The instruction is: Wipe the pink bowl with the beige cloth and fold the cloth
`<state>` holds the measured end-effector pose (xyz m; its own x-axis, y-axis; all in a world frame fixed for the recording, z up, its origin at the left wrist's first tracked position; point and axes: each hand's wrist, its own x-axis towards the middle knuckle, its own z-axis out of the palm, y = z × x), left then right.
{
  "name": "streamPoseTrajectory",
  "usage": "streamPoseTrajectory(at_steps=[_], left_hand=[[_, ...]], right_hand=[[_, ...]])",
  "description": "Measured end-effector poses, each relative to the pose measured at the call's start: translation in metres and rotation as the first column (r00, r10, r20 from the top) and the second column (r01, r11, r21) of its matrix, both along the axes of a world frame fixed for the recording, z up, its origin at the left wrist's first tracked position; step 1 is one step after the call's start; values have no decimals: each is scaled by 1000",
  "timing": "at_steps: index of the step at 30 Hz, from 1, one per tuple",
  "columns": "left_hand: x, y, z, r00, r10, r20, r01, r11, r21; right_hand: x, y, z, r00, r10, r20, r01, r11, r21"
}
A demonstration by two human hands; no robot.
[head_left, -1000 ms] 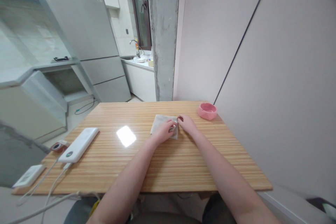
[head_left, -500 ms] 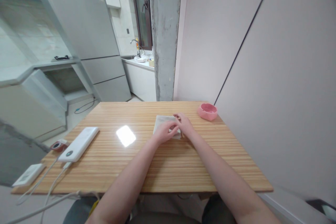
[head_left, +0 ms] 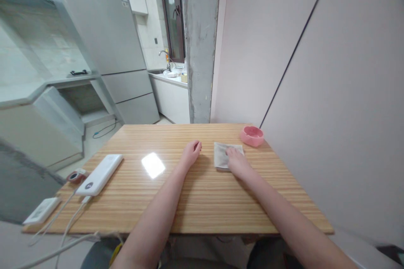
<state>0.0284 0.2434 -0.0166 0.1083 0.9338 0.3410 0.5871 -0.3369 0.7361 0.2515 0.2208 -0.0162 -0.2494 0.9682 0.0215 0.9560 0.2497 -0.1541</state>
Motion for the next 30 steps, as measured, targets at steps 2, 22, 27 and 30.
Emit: streamPoseTrajectory(at_steps=[2,22,27,30], left_hand=[[2,1,-3,1000,-22,-12,22,1000,-10],[12,0,-11,985,-158,-71,156,987,-29],[13,2,-17,988,-150,-26,148,986,-75],[15,0,-17,986,-145,-87,135,985,-108]], right_hand=[[44,3,-3,996,-89,16,89,996,7],[-58,37,16,684,31,-729,-103,993,-55],[-112,42,-14,265,-114,-958,-167,972,-162],[-109,41,-26,194,-89,-977,-180,976,-125]])
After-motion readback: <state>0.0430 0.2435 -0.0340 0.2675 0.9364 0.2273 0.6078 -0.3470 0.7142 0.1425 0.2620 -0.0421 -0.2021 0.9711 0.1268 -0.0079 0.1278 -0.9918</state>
